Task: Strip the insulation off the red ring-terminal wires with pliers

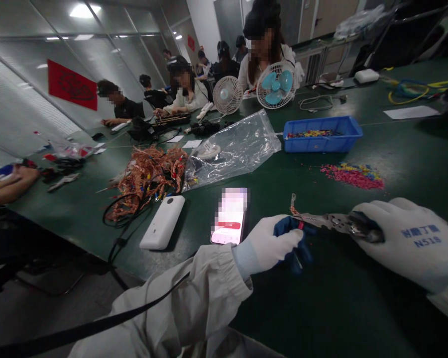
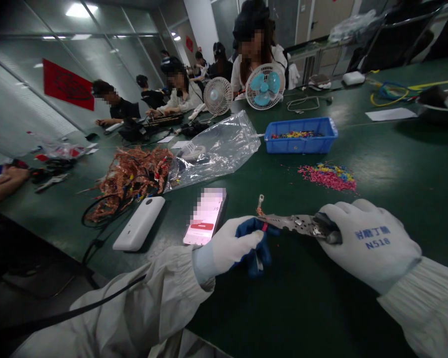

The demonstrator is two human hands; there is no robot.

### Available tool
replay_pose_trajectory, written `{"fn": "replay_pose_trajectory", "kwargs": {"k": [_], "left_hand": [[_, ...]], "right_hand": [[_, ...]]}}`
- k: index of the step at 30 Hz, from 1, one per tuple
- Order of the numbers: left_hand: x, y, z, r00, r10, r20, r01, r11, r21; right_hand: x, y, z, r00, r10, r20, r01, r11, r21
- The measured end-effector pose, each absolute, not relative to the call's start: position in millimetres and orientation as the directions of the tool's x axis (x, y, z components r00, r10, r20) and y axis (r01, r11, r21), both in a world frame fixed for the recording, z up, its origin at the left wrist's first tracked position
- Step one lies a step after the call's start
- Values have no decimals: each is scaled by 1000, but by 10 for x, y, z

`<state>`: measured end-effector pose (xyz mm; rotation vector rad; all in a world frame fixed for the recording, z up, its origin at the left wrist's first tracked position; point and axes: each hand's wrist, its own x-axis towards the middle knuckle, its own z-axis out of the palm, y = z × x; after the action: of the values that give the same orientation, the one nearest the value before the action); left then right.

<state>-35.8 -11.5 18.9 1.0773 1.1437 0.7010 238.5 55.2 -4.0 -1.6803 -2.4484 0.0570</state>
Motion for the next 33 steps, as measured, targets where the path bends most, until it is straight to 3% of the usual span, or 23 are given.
{"fn": "replay_pose_trajectory", "kwargs": {"k": [6, 18, 26, 33], "left_hand": [[-361, -113, 155, 325, 885, -332, 38, 338, 940], [-299, -107, 272, 324, 862, -390, -4, 413, 911], [-271, -94, 359, 289, 853, -435, 25, 448, 894], [-304, -101, 324, 313, 853, -418, 30, 431, 902]], "right_hand": [[2380, 565, -29, -348, 934, 83, 927, 356, -117], [2591, 444, -263, -435, 820, 372, 871, 488, -56], [2646, 447, -186, -419, 844, 335, 846, 497, -194], [2625, 470, -118, -280, 928, 247, 886, 349, -306]]}}
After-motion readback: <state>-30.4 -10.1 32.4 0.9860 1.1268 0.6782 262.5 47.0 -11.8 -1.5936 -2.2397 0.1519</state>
